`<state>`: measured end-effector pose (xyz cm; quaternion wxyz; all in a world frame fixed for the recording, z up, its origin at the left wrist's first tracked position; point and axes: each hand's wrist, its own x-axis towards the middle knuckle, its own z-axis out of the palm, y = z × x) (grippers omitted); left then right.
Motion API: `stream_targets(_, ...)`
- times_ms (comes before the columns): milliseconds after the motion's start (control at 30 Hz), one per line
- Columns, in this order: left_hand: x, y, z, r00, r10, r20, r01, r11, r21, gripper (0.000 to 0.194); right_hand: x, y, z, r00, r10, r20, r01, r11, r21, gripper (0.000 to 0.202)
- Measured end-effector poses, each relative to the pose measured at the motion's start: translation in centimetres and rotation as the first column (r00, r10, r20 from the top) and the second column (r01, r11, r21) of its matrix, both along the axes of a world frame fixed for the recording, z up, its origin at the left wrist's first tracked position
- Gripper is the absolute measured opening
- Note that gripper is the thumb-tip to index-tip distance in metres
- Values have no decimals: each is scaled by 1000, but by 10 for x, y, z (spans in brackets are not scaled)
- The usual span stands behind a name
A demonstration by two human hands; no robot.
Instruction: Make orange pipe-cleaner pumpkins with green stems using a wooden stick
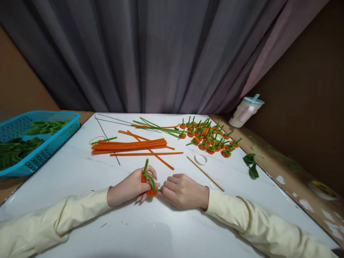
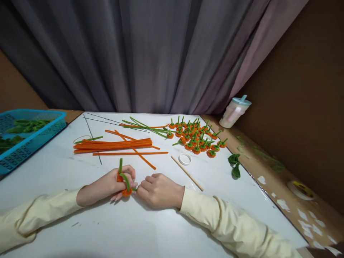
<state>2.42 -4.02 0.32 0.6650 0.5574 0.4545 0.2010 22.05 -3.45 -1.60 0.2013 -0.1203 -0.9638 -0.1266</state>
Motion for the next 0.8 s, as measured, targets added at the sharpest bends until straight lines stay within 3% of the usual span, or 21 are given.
stream_targets(233, -6, 4, 6, 988, -140, 61, 149, 970, -191, 21, 3, -2, -6, 998, -41, 48, 41, 999, -14, 19)
stream_targets(667, -16, 20, 19, 983, -20, -182, 8, 998, -69, 18, 7, 0, -5, 997, -75, -20, 74, 996, -42, 34)
stream_targets(800, -17, 23, 18, 979, -42, -198, 27, 996, -80, 17, 7, 1, -5, 996, -87, -33, 84, 995, -60, 32)
